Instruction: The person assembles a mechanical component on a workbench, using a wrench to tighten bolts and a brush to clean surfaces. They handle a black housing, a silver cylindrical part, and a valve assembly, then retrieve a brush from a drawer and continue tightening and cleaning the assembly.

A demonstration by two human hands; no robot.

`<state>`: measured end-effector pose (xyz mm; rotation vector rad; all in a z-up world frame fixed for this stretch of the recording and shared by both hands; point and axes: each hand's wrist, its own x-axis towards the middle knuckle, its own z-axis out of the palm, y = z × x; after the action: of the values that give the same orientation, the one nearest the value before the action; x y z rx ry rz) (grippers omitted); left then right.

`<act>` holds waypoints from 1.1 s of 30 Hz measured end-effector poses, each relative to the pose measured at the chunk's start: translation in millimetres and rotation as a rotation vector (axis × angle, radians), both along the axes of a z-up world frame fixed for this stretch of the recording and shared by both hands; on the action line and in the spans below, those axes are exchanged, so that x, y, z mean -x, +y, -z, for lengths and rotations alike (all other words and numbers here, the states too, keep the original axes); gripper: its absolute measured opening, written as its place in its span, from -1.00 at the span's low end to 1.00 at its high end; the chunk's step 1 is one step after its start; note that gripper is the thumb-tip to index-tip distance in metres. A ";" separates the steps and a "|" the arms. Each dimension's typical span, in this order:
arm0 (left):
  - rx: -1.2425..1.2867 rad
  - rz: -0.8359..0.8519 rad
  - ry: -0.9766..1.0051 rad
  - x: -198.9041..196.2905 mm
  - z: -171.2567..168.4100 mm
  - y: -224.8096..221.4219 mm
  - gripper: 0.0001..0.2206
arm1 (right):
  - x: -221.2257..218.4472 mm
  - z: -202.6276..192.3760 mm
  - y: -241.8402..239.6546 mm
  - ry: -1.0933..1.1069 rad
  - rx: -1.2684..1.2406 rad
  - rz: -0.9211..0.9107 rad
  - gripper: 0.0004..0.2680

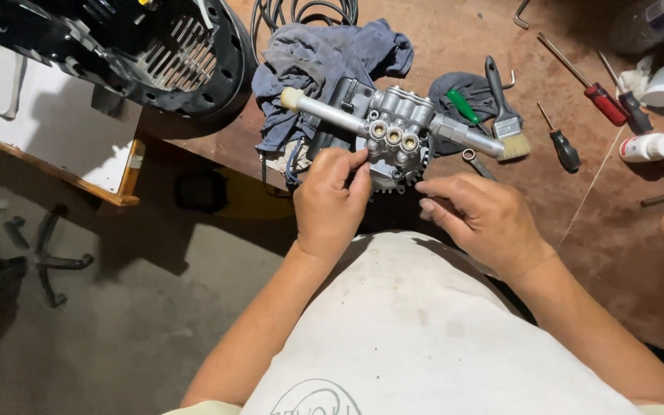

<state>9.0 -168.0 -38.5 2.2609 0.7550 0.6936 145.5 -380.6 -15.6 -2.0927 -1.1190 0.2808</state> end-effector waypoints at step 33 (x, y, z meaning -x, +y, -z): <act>0.051 0.017 0.020 -1.4 -4.3 7.7 -0.89 | -31.7 -12.7 39.3 -0.412 0.085 -0.318 -0.82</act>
<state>10.4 -160.3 -34.2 2.2290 0.7532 0.6376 177.2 -341.3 -2.9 -2.0957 -1.7164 0.0440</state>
